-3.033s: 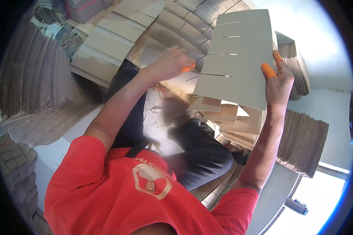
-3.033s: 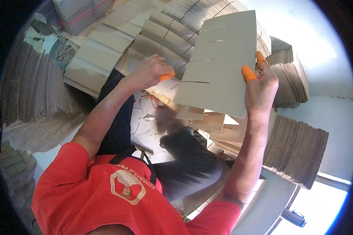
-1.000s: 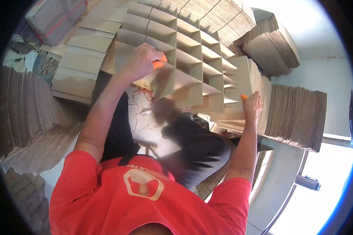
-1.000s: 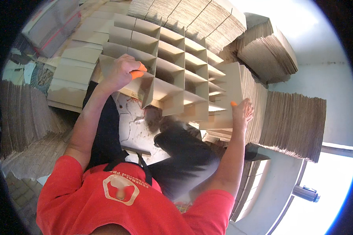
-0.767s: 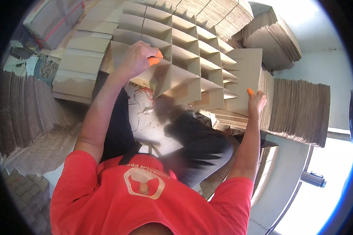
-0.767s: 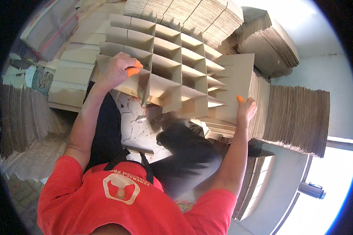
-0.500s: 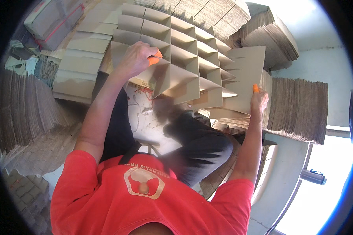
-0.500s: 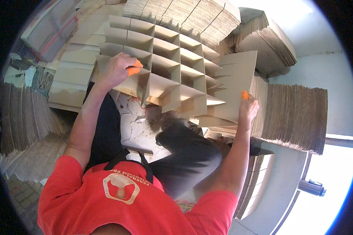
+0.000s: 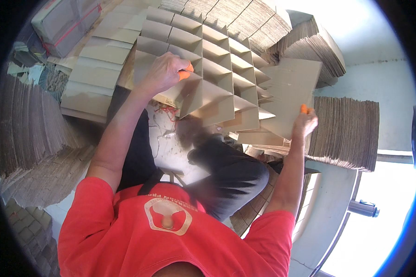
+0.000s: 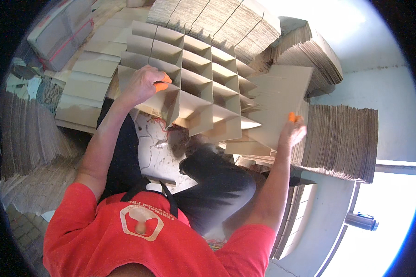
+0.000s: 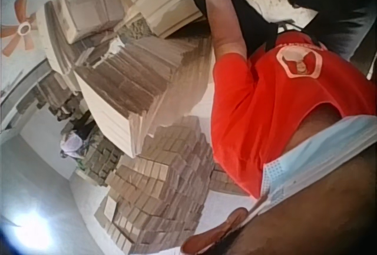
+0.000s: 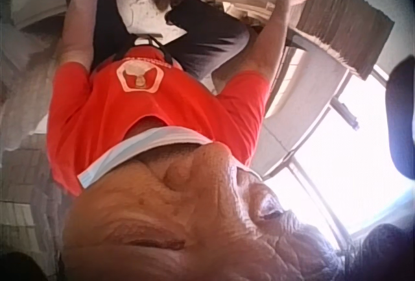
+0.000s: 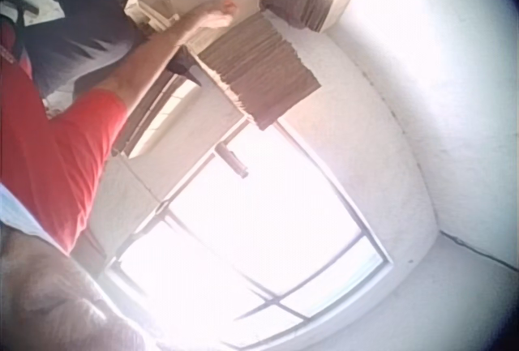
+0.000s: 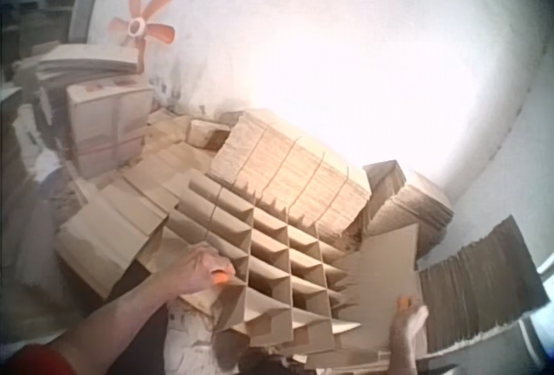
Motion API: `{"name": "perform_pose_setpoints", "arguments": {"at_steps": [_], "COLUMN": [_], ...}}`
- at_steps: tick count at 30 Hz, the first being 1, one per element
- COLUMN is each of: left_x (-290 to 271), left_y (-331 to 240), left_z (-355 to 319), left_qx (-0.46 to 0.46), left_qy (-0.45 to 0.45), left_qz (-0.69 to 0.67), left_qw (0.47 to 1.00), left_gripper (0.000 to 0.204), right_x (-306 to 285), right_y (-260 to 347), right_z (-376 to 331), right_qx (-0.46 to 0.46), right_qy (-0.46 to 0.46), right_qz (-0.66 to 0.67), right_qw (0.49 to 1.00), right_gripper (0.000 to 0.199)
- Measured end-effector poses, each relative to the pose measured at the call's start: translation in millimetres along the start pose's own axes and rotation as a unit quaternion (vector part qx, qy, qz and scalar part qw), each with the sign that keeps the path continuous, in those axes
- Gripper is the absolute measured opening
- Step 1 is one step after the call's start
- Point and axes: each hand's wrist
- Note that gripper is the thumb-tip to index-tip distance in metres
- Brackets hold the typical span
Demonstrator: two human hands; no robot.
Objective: The person repeatedly picks up flat cardboard sheets with pre-cut slots, inserts them into a growing stack to form a honeycomb-like structure, and aligns each piece. The process continues with multiple identical sheets being added one by one.
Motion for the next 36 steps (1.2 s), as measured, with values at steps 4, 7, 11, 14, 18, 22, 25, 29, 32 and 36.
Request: {"name": "perform_pose_setpoints", "arguments": {"at_steps": [4,7,11,14,18,22,25,29,32,36], "left_x": [-5,-25,-51,-69,-74,-73,-71,-68,-66,-67], "left_y": [-1,-11,-1,10,20,24,25,21,23,23], "left_z": [-7,-13,-24,-31,-32,-35,-40,-39,-38,-37], "left_qx": [0.007,0.044,0.028,-0.017,0.015,0.003,-0.018,-0.035,-0.037,-0.043], "left_qy": [-0.016,-0.085,-0.124,-0.126,-0.103,-0.081,-0.078,-0.077,-0.082,-0.071], "left_qz": [0.02,0.049,0.106,0.122,0.103,0.134,0.147,0.136,0.132,0.127], "left_qw": [1.0,0.994,0.986,0.984,0.989,0.988,0.986,0.987,0.987,0.988], "left_gripper": [0.025,0.038,0.048,0.037,0.028,0.023,0.017,0.01,0.007,0.007], "right_x": [-55,-98,-150,-129,-108,-88,-81,-66,-70,-58], "right_y": [31,82,159,219,266,298,320,329,341,343], "right_z": [40,55,45,25,12,3,0,6,-3,9], "right_qx": [-0.101,-0.182,-0.169,-0.222,-0.3,-0.286,-0.253,-0.275,-0.27,-0.263], "right_qy": [-0.154,-0.196,-0.026,0.019,0.087,0.121,0.161,0.175,0.173,0.185], "right_qz": [0.022,0.092,0.3,0.391,0.366,0.312,0.318,0.306,0.242,0.255], "right_qw": [0.983,0.959,0.939,0.893,0.877,0.898,0.899,0.894,0.916,0.912], "right_gripper": [0.024,0.022,0.042,0.041,0.04,0.044,0.046,0.048,0.047,0.045]}}
Point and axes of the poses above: each hand's wrist, its own z-axis towards the middle knuckle, its own x-axis out of the palm, y = z × x, and after that the axes turned 6 degrees about -x, right-handed
